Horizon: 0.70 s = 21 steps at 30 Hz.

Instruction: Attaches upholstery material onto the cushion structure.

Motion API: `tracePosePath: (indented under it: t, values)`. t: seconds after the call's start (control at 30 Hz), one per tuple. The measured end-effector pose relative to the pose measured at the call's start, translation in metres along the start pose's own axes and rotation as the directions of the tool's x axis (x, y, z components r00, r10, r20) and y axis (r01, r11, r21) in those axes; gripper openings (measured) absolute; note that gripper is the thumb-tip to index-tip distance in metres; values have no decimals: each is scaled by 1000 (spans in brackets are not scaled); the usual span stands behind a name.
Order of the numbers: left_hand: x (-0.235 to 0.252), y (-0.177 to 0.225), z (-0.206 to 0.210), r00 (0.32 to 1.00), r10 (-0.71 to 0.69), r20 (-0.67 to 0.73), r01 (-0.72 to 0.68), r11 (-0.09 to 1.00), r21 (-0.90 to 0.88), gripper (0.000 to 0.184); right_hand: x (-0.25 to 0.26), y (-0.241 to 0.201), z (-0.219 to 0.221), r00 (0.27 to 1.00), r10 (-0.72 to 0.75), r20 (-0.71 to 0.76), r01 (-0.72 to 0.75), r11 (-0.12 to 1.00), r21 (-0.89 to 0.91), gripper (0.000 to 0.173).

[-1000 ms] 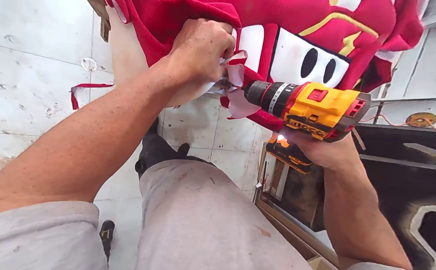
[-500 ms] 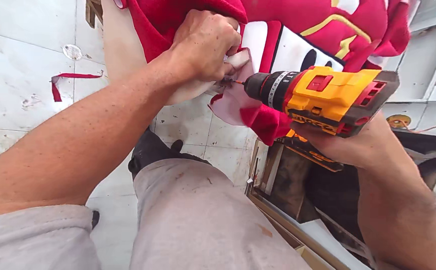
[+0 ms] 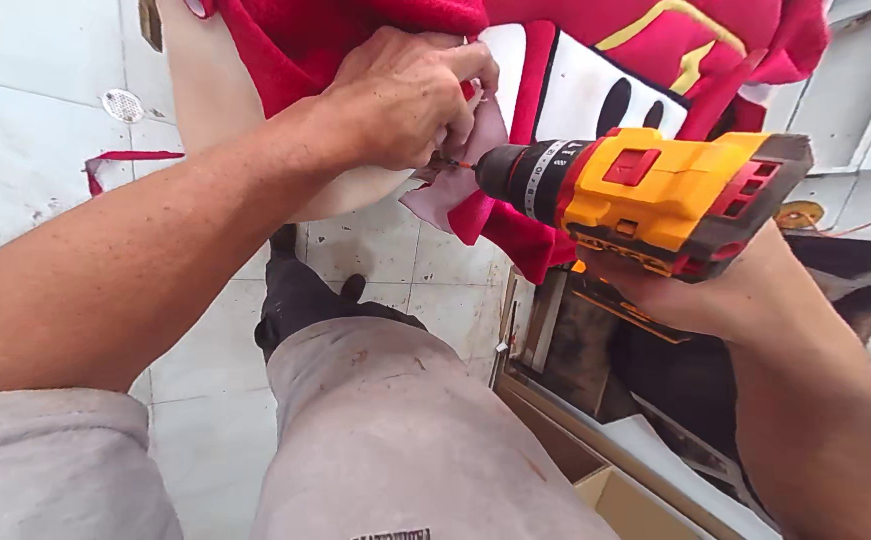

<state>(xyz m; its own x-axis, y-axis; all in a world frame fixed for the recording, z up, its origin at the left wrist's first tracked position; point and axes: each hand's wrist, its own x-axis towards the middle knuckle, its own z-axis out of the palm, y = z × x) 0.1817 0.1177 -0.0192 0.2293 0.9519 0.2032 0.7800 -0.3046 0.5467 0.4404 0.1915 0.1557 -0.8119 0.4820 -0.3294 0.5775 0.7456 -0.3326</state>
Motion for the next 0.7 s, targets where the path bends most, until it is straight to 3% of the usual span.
tracePosePath:
  t: [0.13,0.7]
  values:
    - [2,1,-3,996,-29,88,28,999,19,22,3,-6,-1,999,24,21,-23,998,-61,39]
    - [3,5,-5,992,-51,116,47,998,31,22,8,-7,-1,999,51,20,-49,995,-91,45]
